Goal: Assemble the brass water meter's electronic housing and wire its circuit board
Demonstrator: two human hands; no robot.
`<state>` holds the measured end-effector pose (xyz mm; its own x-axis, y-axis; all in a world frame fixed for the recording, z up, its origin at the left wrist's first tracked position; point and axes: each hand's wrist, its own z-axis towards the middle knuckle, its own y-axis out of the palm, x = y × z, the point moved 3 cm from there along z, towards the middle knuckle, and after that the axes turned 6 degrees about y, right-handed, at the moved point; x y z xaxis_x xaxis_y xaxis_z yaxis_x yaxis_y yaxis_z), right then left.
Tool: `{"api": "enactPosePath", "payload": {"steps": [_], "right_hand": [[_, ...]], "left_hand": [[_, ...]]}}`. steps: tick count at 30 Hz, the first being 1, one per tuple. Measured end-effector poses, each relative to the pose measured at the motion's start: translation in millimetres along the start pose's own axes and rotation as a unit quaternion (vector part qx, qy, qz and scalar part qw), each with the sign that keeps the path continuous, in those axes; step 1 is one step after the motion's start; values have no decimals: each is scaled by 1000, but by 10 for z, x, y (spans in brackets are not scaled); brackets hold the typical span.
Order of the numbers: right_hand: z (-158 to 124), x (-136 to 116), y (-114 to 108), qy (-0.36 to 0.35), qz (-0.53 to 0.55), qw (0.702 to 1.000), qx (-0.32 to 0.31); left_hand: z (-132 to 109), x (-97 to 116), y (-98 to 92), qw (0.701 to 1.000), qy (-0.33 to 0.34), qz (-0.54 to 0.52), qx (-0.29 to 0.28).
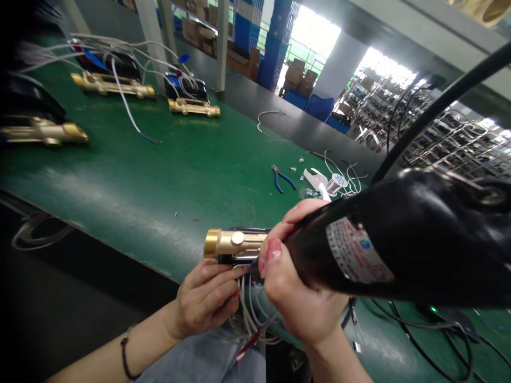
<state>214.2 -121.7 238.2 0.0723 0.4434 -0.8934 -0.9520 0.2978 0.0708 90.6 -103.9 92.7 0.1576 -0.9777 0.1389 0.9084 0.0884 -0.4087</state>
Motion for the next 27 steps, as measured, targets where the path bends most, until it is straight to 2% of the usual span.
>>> {"api": "enactPosePath", "payload": {"steps": [4,11,16,20,27], "right_hand": [[27,36,-7,15,12,1000,-14],[32,34,-52,24,45,998,23],[35,3,-83,50,43,998,1],[74,45,-106,31,33,998,-36],[44,31,-22,4,21,1000,3]], "left_hand": [[10,-4,-9,1000,-1,2,2],[41,1,-2,1000,-3,3,8],[55,6,-20,1000,-2,1,12],[51,6,-8,1000,-2,2,11],[31,2,-6,1000,-5,-3,8]]}}
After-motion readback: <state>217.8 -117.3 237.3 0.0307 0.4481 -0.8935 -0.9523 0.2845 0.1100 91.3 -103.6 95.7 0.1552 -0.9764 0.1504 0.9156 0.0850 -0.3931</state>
